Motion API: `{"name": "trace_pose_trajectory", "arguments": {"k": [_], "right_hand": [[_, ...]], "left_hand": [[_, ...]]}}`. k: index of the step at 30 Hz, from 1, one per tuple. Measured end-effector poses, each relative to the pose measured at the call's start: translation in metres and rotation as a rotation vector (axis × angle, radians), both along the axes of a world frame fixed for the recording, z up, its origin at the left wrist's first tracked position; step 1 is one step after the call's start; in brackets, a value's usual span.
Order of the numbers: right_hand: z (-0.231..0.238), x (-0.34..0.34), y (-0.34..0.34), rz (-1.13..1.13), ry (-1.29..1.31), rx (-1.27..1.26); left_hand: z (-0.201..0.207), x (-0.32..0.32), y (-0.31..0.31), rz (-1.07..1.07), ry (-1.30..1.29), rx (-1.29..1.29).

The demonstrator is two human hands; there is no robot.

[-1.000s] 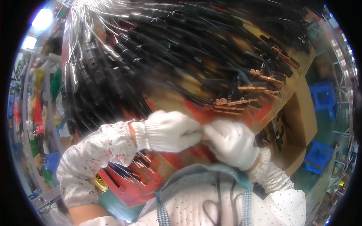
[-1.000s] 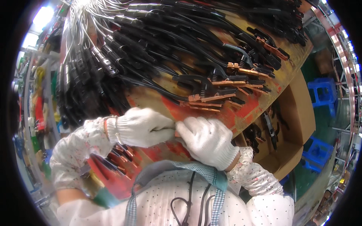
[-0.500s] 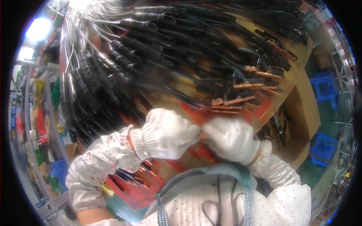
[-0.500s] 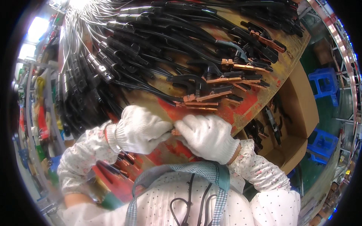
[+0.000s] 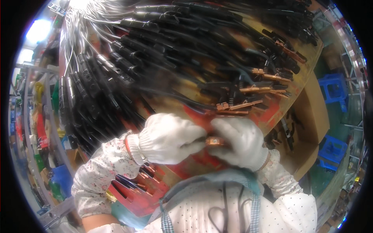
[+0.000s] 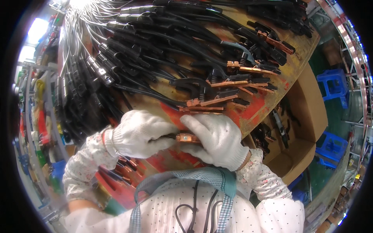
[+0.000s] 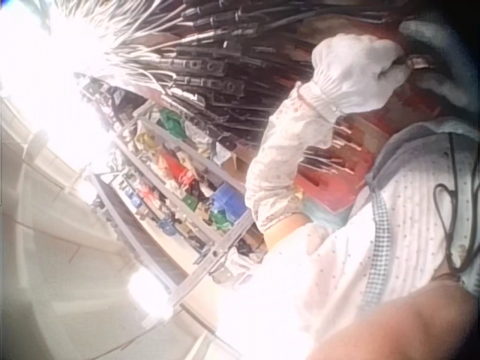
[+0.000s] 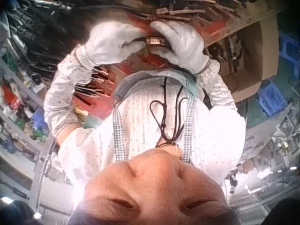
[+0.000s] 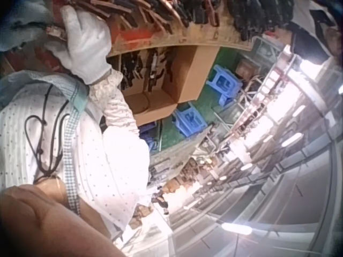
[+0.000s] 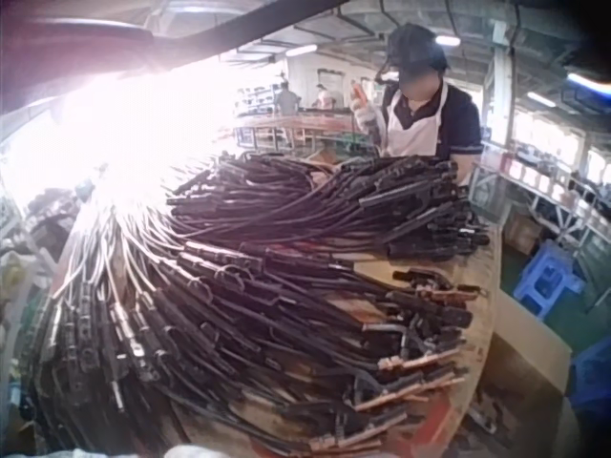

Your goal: The person assembles wire harnesses by hand, connecting wires and connectors into finished cable harnesses using a handheld electric screwdriver.

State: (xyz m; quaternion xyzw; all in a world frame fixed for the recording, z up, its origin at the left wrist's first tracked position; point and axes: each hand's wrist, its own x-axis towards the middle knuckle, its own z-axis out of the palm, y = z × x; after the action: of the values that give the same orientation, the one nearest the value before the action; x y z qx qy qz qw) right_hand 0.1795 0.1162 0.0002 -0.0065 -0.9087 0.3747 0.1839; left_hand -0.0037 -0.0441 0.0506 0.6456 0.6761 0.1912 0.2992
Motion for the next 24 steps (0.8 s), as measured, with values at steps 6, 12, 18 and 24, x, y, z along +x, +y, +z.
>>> {"name": "trace_pose_trajectory", "arguments": {"k": [6, 12, 18, 24], "right_hand": [[-0.008, 0.016, 0.004, 0.004, 0.062, 0.161], [-0.004, 0.058, -0.001, -0.214, -0.008, 0.374], [-0.002, 0.034, -0.074, 0.022, -0.020, 0.372], [0.014, 0.025, -0.047, -0.342, 0.142, 0.340]], "left_hand": [[-0.010, -0.008, -0.003, -0.033, 0.055, 0.032], [-0.030, -0.007, -0.014, 0.072, -0.033, 0.209], [-0.053, 0.008, -0.019, 0.228, 0.021, 0.411], [-0.059, 0.007, -0.018, 0.183, 0.041, 0.461]]}}
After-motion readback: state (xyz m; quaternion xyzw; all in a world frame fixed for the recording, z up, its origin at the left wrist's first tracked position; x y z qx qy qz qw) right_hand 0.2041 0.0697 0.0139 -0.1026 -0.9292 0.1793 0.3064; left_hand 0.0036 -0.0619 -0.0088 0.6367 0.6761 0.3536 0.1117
